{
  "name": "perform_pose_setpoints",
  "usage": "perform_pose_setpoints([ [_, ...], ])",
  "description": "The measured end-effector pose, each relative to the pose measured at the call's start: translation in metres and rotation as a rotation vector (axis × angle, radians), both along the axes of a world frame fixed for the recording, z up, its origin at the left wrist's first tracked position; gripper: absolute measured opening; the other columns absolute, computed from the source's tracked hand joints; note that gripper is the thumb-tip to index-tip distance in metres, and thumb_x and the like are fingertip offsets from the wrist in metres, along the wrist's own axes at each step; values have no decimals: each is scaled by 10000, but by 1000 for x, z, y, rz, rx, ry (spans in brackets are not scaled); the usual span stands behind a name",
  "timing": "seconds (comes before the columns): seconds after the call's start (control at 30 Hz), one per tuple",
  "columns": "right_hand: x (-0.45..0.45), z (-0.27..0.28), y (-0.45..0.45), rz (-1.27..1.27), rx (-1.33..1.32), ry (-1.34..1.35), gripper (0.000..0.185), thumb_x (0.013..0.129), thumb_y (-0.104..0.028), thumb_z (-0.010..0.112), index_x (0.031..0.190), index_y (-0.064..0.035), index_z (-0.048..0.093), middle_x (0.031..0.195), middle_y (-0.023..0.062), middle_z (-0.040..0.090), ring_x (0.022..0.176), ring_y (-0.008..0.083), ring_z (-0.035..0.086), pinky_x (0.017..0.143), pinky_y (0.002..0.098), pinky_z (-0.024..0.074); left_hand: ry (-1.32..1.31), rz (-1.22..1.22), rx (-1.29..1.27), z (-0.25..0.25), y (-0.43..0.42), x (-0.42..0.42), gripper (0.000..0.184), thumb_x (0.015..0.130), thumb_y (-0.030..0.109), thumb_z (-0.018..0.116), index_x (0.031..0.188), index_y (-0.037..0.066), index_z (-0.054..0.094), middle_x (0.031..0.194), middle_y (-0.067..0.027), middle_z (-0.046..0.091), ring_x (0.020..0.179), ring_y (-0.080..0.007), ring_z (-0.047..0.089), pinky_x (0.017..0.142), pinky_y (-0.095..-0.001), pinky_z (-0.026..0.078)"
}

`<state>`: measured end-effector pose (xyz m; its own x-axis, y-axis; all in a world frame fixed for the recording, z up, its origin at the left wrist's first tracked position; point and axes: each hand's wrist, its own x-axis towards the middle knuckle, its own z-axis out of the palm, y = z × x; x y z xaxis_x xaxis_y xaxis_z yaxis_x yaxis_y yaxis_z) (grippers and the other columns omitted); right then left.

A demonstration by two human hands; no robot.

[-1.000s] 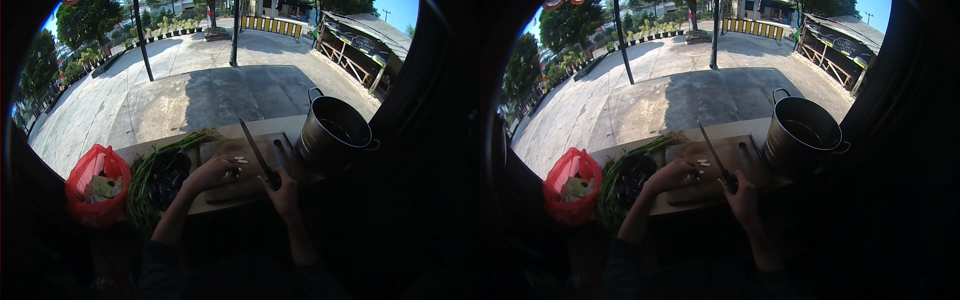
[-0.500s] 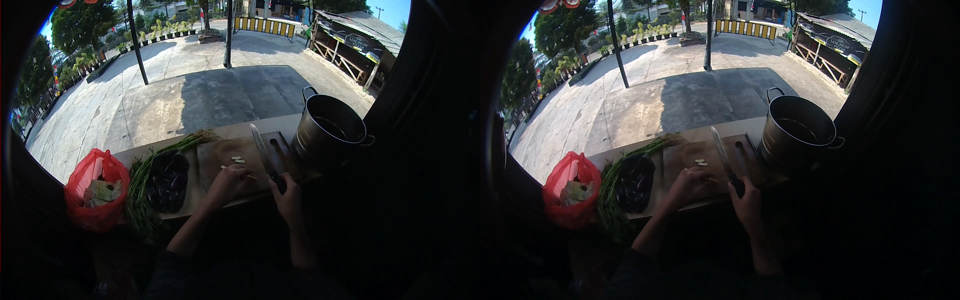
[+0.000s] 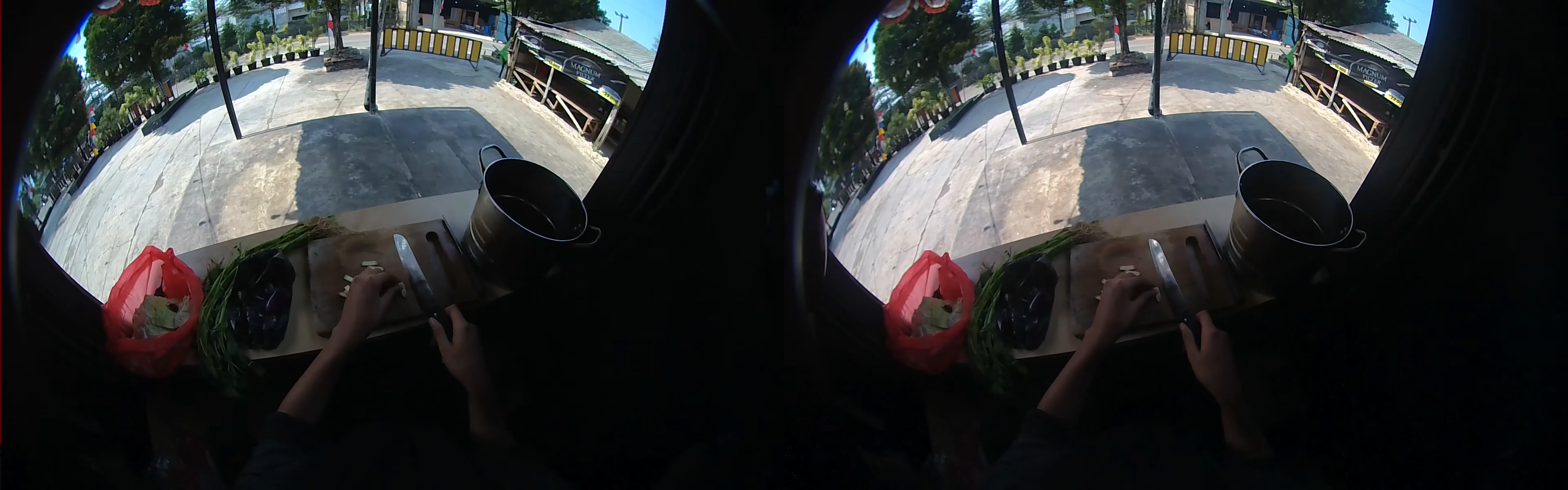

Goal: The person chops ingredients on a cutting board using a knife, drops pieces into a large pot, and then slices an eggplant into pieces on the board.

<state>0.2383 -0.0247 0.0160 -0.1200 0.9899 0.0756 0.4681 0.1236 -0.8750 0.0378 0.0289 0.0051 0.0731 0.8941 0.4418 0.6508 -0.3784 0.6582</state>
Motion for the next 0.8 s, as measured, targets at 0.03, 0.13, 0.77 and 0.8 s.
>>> perform_pose_setpoints([
  [0.03,0,1,0,14,14,-67,221,970,-230,599,991,-15,552,691,129,643,622,231,670,530,356,487,-27,22,-105,0,-3,1,169,774,89,744,923,10,745,833,-154,665,755,-280,642,697,-379,497],
  [0.13,-4,9,-1,48,46,-202,212,978,-225,559,1014,-19,522,734,200,660,722,376,676,607,471,505,-75,70,-33,-4,-5,5,176,771,95,755,928,15,746,815,-149,659,733,-277,632,682,-379,485],
  [0.77,-10,34,18,300,-17,-619,260,998,-274,461,1058,-23,429,749,260,657,758,471,648,703,572,510,-112,207,46,-16,-16,20,190,800,86,726,968,-3,724,946,-136,649,933,-300,613,831,-386,492],
  [0.8,-9,36,20,295,-19,-619,260,998,-274,461,1058,-23,429,749,260,657,758,471,648,703,572,510,-114,204,45,-16,-16,20,194,795,87,731,968,0,729,948,-133,652,936,-298,616,832,-381,494],
])
